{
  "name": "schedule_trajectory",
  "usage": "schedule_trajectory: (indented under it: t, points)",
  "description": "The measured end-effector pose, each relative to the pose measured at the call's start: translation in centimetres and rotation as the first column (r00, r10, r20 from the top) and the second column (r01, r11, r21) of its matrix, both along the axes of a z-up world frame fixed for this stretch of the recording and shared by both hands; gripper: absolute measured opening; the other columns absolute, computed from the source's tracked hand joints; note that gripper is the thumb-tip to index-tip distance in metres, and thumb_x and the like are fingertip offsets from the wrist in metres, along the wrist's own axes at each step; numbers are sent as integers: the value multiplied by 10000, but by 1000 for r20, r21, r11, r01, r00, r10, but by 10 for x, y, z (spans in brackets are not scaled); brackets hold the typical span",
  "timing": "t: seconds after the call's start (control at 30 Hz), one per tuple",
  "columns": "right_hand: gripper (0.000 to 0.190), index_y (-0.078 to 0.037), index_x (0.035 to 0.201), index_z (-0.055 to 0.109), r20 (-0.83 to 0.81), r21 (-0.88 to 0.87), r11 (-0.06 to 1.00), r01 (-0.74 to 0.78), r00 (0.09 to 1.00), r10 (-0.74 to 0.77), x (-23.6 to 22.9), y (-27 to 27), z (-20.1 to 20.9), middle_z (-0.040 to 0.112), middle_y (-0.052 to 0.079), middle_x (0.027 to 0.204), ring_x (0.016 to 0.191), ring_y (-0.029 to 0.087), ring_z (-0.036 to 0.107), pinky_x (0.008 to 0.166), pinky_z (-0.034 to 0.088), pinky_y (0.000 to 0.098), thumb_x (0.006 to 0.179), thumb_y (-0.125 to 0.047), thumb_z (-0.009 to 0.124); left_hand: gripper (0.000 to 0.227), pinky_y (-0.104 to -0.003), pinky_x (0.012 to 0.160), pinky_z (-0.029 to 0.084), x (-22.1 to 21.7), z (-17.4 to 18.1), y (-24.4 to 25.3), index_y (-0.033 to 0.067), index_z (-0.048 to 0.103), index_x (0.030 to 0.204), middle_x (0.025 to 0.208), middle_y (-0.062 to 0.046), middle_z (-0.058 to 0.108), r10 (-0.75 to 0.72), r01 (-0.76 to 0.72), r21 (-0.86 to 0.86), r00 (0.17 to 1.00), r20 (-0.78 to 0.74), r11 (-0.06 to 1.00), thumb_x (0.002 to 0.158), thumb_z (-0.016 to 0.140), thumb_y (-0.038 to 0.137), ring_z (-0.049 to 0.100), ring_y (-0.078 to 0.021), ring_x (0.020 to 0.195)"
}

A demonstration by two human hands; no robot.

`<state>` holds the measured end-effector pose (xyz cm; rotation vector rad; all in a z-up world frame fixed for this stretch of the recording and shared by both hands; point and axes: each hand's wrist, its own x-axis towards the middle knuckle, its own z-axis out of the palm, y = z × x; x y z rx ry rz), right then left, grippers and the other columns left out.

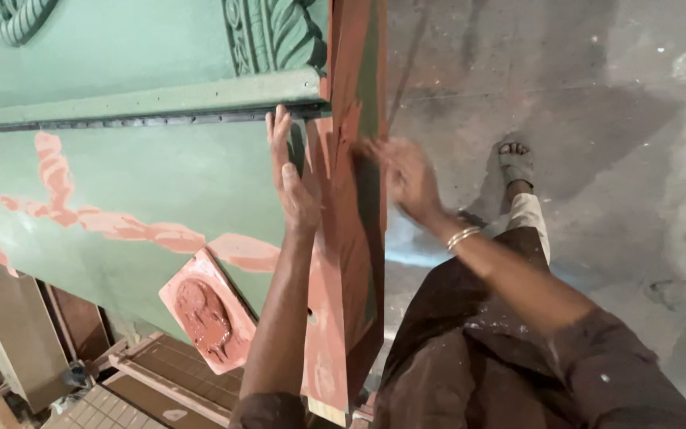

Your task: The person applies a reddish paste to a large green decorative panel using a small trowel. They repeatedly scoop paste from a square board and spread it along the panel's edges and ornate carved details.

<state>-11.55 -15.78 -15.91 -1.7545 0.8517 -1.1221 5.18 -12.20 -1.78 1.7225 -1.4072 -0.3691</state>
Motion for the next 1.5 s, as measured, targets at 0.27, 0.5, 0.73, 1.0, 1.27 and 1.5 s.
schedule_trajectory:
  t: [0.27,0.5,0.73,1.0,1.27,1.5]
  points:
    - [215,81,1102,702,180,649,760,-23,976,-124,53,-61,-15,742,150,987,906,199,685,840,526,322,1000,-54,569,654,-494,1385,128,9,-14,6,-1,374,1598,1709,-168,333,20,-26,-41,989,-145,999,1133,254,445,167,-344,1670]
    - [385,0,1169,739,311,263,946,-191,945,104,6,41,51,750,140,1164,1105,217,690,1017,560,343,884,29,481,674,-453,1369,88,18,-22,10,-16,396,1579,1683,-200,376,-75,-55,-231,851,-520,971,1111,350,467,252,-299,1595]
    - [329,4,1213,727,388,580,751,-315,918,85,-41,95,82,696,122,994,878,199,639,778,525,331,948,-10,532,781,-490,1383,111,-22,25,76,25,366,1579,1660,-204,420,51,-128,-145,892,-448,981,1093,236,622,297,-323,1618]
    - [229,18,1099,612,565,803,171,-571,821,84,-86,141,153,699,93,820,599,180,697,500,591,337,885,-46,564,1061,-492,1387,114,-76,86,158,80,243,1666,1706,-145,286,-92,21,-175,908,-408,984,971,150,876,220,-285,1629]
    - [256,75,1146,594,699,690,83,-719,691,184,-93,182,223,700,129,864,553,171,666,423,514,265,935,-62,550,1190,-537,1388,81,-95,119,217,101,145,1688,1773,-160,191,-49,-34,-187,906,-421,982,862,167,958,121,-342,1687]
    - [315,35,1175,620,709,651,86,-754,645,285,-74,196,253,712,132,949,650,163,685,606,601,286,917,-72,476,1101,-510,1338,46,-87,95,314,120,71,1682,1744,-176,225,260,-425,-188,788,-558,885,907,126,901,113,-332,1653]
